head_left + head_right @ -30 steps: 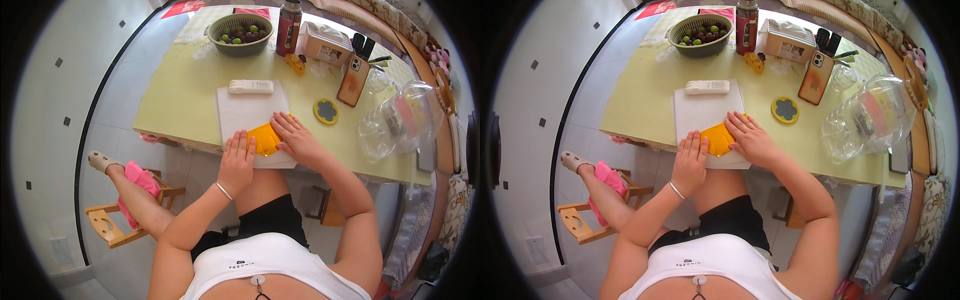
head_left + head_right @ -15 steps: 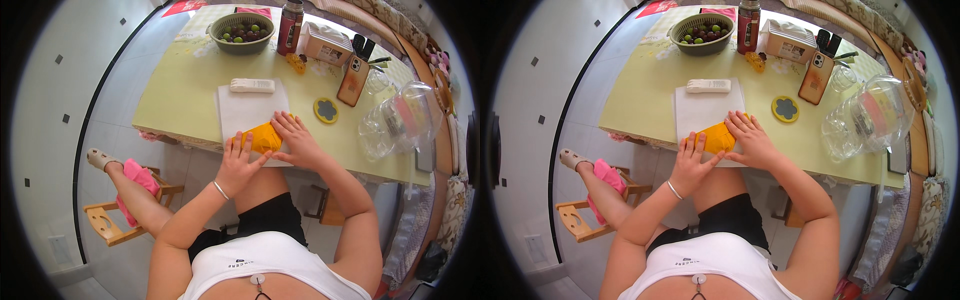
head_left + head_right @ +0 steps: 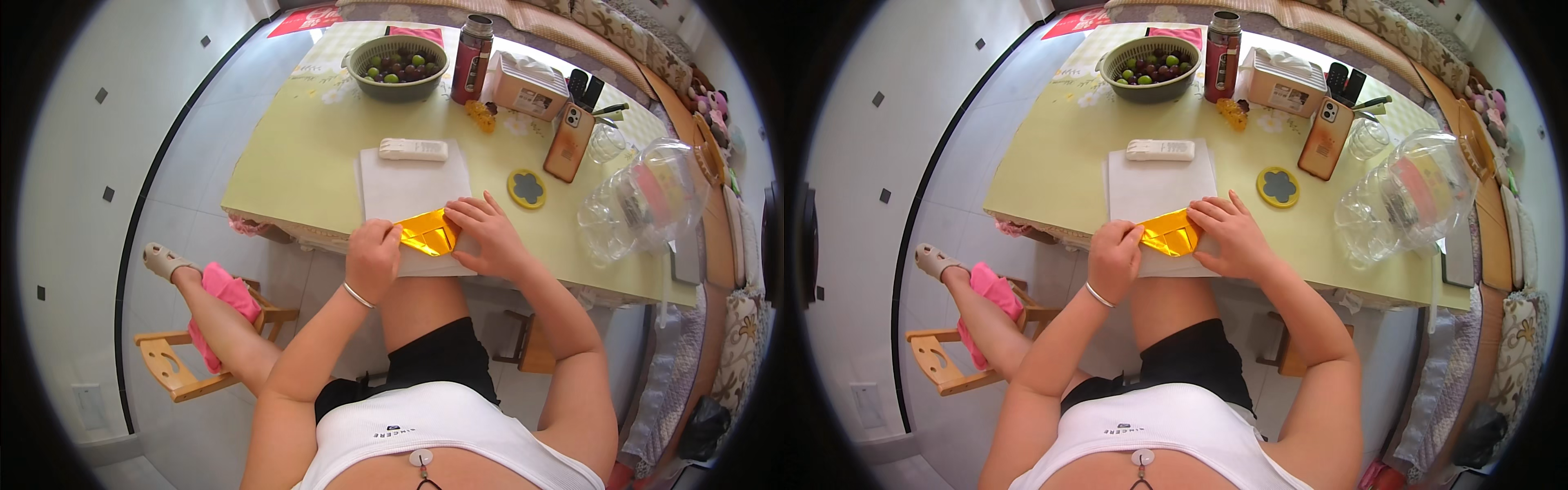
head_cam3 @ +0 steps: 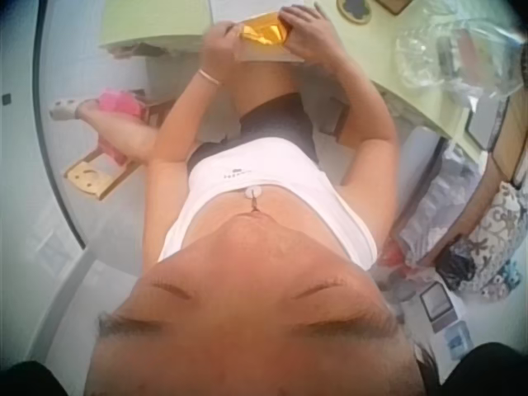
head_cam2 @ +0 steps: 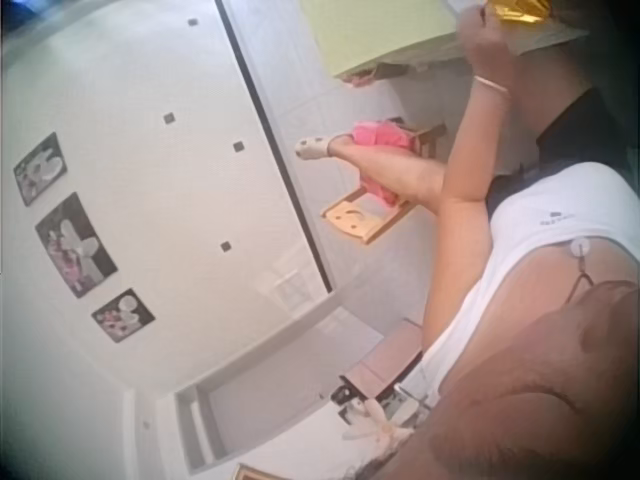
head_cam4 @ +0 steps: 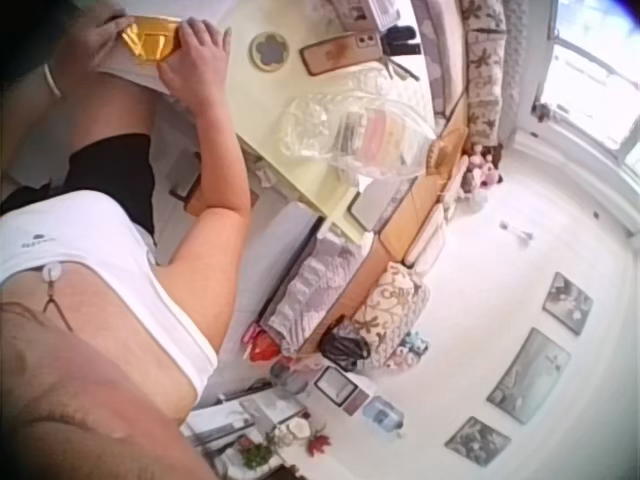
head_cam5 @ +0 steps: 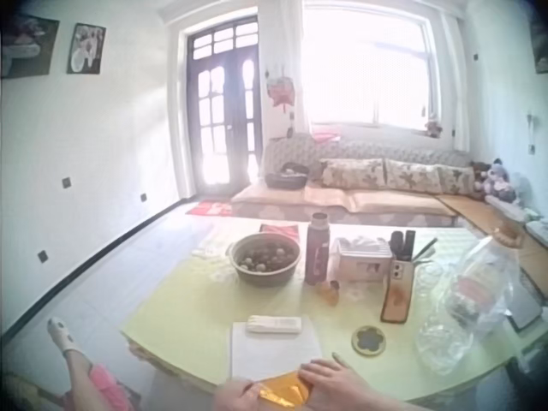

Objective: The person sits at a table and folds a yellow sheet of paper into a triangular shape by hand. They repeatedly fold the paper, crease the edges, and place the finished pieces on the table.

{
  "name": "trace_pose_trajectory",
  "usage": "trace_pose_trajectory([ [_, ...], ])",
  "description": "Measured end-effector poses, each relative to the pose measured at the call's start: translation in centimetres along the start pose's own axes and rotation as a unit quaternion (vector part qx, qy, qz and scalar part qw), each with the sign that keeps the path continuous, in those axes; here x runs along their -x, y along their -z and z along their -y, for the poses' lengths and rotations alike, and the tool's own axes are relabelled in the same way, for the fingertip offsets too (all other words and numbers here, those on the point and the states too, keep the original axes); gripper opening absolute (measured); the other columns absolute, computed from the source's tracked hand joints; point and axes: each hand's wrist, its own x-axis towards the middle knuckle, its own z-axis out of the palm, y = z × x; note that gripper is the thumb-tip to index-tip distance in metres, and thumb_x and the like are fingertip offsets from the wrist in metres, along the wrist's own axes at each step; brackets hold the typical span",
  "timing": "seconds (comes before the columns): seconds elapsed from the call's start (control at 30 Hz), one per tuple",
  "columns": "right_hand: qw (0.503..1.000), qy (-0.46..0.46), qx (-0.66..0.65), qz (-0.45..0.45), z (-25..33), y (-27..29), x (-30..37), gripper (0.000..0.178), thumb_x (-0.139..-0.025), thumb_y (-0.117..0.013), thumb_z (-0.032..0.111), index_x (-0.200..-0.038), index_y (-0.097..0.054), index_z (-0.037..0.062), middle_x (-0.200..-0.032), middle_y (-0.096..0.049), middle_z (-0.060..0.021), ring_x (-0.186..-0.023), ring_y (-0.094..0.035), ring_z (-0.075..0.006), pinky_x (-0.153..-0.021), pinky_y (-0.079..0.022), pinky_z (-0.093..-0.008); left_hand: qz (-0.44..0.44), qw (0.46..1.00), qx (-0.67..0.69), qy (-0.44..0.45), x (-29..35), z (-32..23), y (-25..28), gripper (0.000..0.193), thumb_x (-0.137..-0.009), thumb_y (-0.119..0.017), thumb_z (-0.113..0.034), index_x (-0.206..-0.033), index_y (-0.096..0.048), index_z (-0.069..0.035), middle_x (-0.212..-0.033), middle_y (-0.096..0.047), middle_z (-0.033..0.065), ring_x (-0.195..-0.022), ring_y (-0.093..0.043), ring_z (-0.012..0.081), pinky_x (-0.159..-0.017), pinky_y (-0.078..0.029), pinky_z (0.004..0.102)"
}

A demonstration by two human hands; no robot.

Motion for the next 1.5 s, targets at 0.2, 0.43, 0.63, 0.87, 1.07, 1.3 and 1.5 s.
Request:
trace_pose_trajectory([
  [0.2,0.980,-0.043,-0.125,-0.148,-3.0,-2.2,-0.7,0.039,-0.084,-0.071,0.002,-0.121,-0.062,0.0045,-0.101,-0.070,-0.0057,-0.096,-0.064,-0.0205,-0.088,-0.052,-0.0397,-0.034,0.966,0.182,0.181,-0.7,1.5,0.1,0.013,-0.087,-0.066,0.003,-0.100,-0.068,0.001,-0.084,-0.067,0.0098,-0.078,-0.067,0.0214,-0.066,-0.052,0.0328],
  [0.43,0.770,-0.211,-0.549,-0.249,-0.6,-3.4,-1.5,0.006,-0.093,-0.068,0.000,-0.098,-0.067,0.0007,-0.081,-0.066,-0.0029,-0.066,-0.062,-0.0084,-0.061,-0.052,-0.0205,-0.057,0.744,0.504,0.435,0.2,1.9,0.5,0.008,-0.093,-0.065,0.000,-0.101,-0.066,-0.001,-0.084,-0.068,0.0053,-0.067,-0.065,0.0103,-0.058,-0.051,0.0224],
  [0.63,0.770,-0.226,-0.552,-0.226,0.5,-3.4,-1.4,0.005,-0.095,-0.065,0.002,-0.098,-0.066,-0.0016,-0.084,-0.067,-0.0046,-0.069,-0.069,-0.0116,-0.062,-0.056,-0.0224,-0.083,0.683,0.540,0.484,0.5,2.1,1.1,0.011,-0.092,-0.067,0.002,-0.102,-0.068,0.001,-0.085,-0.070,0.0075,-0.069,-0.067,0.0133,-0.062,-0.054,0.0248],
  [0.87,0.749,-0.235,-0.588,-0.195,1.1,-2.6,-1.4,0.013,-0.098,-0.064,0.008,-0.100,-0.066,-0.0040,-0.089,-0.070,-0.0081,-0.070,-0.071,-0.0148,-0.064,-0.057,-0.0241,-0.079,0.721,0.536,0.432,1.0,2.3,1.9,0.014,-0.089,-0.069,0.005,-0.103,-0.070,0.004,-0.089,-0.072,0.0101,-0.072,-0.069,0.0175,-0.065,-0.057,0.0269],
  [1.07,0.768,-0.306,-0.561,-0.045,0.4,-1.0,-1.5,0.011,-0.097,-0.065,0.008,-0.097,-0.068,-0.0020,-0.080,-0.070,-0.0064,-0.061,-0.066,-0.0098,-0.054,-0.051,-0.0212,-0.062,0.722,0.518,0.454,0.7,2.2,3.1,0.013,-0.086,-0.070,0.008,-0.099,-0.072,0.006,-0.084,-0.072,0.0103,-0.069,-0.070,0.0160,-0.064,-0.057,0.0256],
  [1.3,0.790,-0.272,-0.548,-0.042,1.3,-0.5,-1.6,0.011,-0.097,-0.063,0.008,-0.092,-0.067,-0.0013,-0.071,-0.068,-0.0040,-0.050,-0.059,-0.0064,-0.046,-0.046,-0.0218,-0.047,0.718,0.504,0.478,1.1,2.5,2.9,0.008,-0.086,-0.072,0.005,-0.093,-0.073,0.003,-0.077,-0.071,0.0091,-0.060,-0.067,0.0149,-0.055,-0.052,0.0241],
  [1.5,0.820,-0.275,-0.501,-0.030,0.8,-0.5,-1.1,0.011,-0.096,-0.063,0.008,-0.094,-0.067,-0.0015,-0.070,-0.067,-0.0043,-0.050,-0.058,-0.0069,-0.047,-0.045,-0.0220,-0.014,0.723,0.494,0.483,1.3,2.8,2.6,0.008,-0.087,-0.071,0.003,-0.095,-0.071,0.002,-0.078,-0.071,0.0094,-0.057,-0.065,0.0137,-0.051,-0.051,0.0234],
])
